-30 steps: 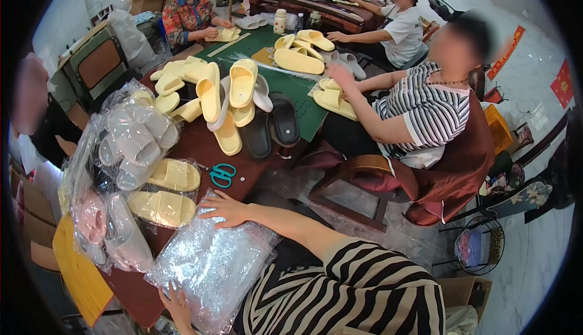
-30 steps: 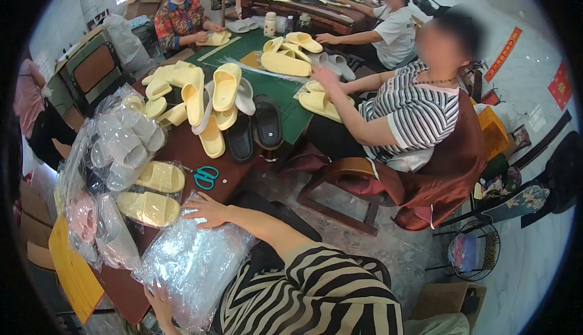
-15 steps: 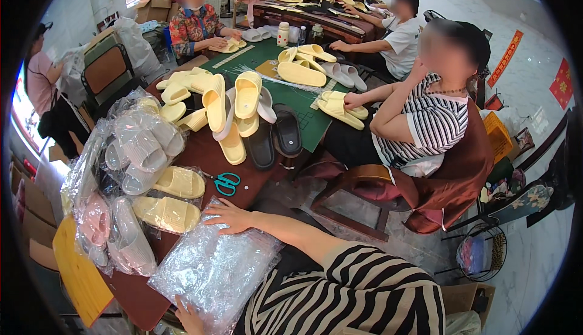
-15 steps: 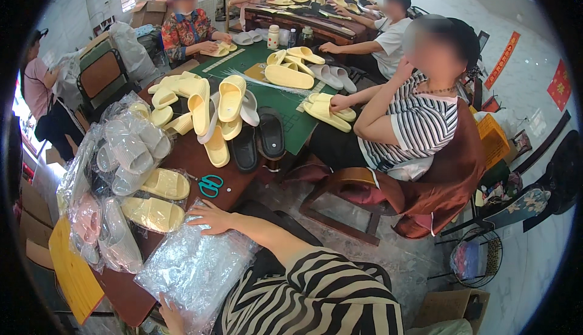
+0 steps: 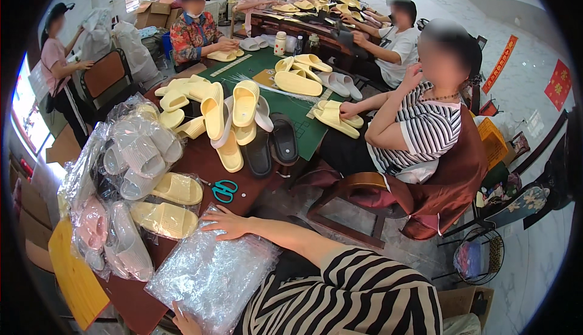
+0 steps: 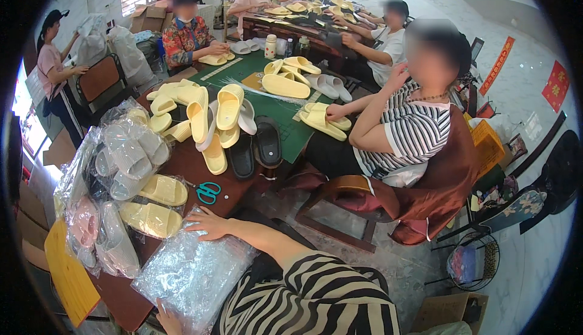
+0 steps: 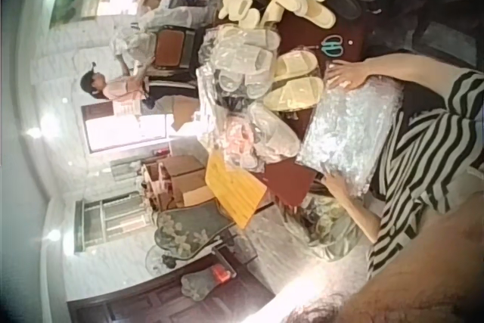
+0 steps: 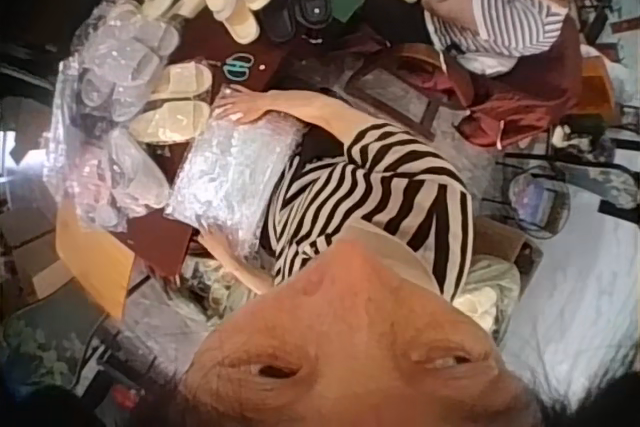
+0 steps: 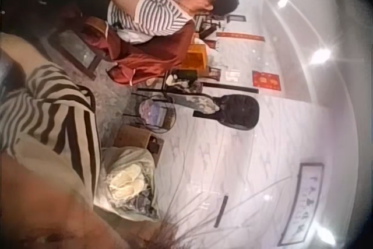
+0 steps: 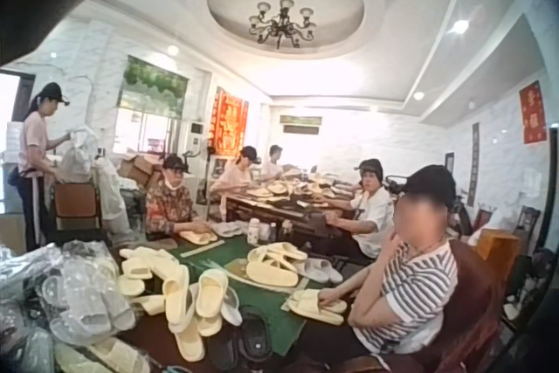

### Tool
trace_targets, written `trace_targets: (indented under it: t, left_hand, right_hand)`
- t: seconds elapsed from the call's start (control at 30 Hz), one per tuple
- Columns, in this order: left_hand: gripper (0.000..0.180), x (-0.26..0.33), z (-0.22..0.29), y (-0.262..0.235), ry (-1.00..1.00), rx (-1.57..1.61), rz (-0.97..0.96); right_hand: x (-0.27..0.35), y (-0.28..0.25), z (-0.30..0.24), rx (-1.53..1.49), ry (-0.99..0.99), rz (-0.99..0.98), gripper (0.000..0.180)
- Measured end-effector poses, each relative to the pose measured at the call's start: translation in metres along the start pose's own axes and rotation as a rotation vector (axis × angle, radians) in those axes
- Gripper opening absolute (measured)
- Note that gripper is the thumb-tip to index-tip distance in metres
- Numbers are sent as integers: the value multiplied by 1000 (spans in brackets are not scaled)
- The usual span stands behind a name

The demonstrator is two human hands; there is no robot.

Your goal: The person packages individual pairs of sandals by hand, taking them from a large sack and placing them into plastic bags.

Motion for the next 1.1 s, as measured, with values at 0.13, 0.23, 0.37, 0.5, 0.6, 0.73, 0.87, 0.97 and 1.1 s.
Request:
trace_targets:
  t: [0.13, 0.23, 0.37, 0.5, 0.6, 0.73, 0.87, 0.97, 1.1]
  left_hand:
    - [41, 7, -13, 2, -195, 155, -26]
    - [48, -4, 12, -11, -235, 192, -53]
    - [51, -2, 20, -24, -375, 303, -63]
    - [55, 7, 20, -32, -462, 409, -84]
    - [68, 27, -42, 9, -271, 533, 110]
    - [66, -3, -2, -11, -263, 612, 211]
    - [70, 6, -11, -6, -249, 579, 202]
    - [69, 10, -12, -4, -321, 577, 133]
    - [67, 5, 0, -21, -382, 647, 143]
  right_hand:
    - [2, -14, -16, -7, 48, -18, 58]
    - [21, -30, -13, 125, 22, 180, 52]
    - [57, -29, 5, -106, 343, 312, 54]
    - [82, -12, 14, -411, 587, 136, 78]
    - [73, 8, 5, -494, 615, -1, 85]
    - [79, -15, -9, -550, 588, 2, 83]
    - [78, -17, -31, -640, 577, -45, 88]
    - [81, -7, -36, -645, 575, -49, 91]
    - [81, 0, -33, -632, 506, -60, 88]
Point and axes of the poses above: each hand's wrist, its own x-axis away from the middle knuckle, its own y-axis out of the palm, z = x × y, the point moved 4 cm from there along -x, towards the middle knuckle, and after that the axes turned 10 degrees about y, right-handed, at the moved point
